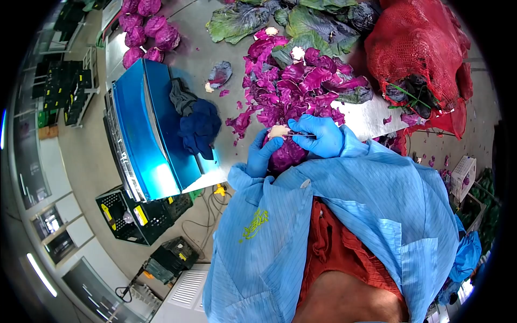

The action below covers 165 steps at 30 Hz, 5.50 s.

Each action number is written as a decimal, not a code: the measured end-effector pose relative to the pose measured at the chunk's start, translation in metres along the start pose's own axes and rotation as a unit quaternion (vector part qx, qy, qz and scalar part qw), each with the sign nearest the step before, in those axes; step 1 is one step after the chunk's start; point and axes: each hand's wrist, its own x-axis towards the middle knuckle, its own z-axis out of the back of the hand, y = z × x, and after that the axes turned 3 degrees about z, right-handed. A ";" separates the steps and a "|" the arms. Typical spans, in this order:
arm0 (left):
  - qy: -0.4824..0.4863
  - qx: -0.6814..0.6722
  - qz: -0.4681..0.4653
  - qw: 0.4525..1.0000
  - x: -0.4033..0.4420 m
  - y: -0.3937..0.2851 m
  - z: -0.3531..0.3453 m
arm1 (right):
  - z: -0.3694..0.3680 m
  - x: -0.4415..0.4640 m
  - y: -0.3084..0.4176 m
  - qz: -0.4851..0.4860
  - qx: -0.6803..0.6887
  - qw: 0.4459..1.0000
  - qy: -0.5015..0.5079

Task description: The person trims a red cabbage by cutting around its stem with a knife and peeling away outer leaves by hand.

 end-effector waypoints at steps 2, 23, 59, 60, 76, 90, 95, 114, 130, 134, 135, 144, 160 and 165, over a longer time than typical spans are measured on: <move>0.002 -0.020 0.010 1.000 -0.002 -0.002 -0.003 | -0.001 -0.002 0.000 0.012 -0.002 1.000 -0.019; -0.014 0.061 -0.024 0.998 -0.007 -0.003 -0.008 | 0.008 0.008 0.013 -0.261 0.094 0.960 0.046; -0.079 0.262 -0.073 0.959 -0.007 -0.007 -0.020 | 0.025 0.046 0.022 -0.432 0.107 0.861 0.248; -0.079 0.252 -0.070 0.962 -0.007 -0.006 -0.019 | 0.025 0.046 0.021 -0.430 0.105 0.860 0.253; -0.035 0.134 -0.017 0.990 -0.009 -0.015 -0.020 | 0.024 0.022 -0.005 -0.444 0.267 0.829 0.209; -0.035 0.144 -0.009 0.989 -0.007 -0.018 -0.023 | 0.028 0.044 0.020 -0.433 0.115 0.861 0.240; -0.038 0.135 0.003 0.990 -0.006 -0.019 -0.023 | 0.029 0.046 0.016 -0.428 0.114 0.863 0.243; -0.032 0.109 0.014 0.993 -0.002 -0.017 -0.014 | 0.026 0.033 -0.006 -0.455 0.263 0.824 0.213; 0.016 -0.214 0.038 0.976 0.004 -0.006 -0.001 | 0.031 0.003 0.006 -0.096 -0.101 0.978 0.154; 0.061 -0.232 0.069 0.968 0.002 -0.007 -0.003 | 0.026 0.000 0.003 -0.098 -0.137 0.970 0.178; 0.061 -0.211 0.064 0.973 -0.001 -0.013 -0.008 | 0.026 0.000 0.002 -0.096 -0.138 0.969 0.179; 0.057 -0.172 0.047 0.982 -0.006 -0.018 -0.018 | 0.022 -0.005 -0.002 -0.069 -0.166 0.969 0.171; 0.073 -0.169 0.032 0.982 -0.007 -0.011 -0.013 | 0.022 -0.018 -0.010 -0.090 -0.130 0.966 0.204; 0.066 -0.163 0.025 0.984 -0.005 -0.002 -0.008 | 0.013 -0.027 -0.010 -0.092 -0.071 0.979 0.170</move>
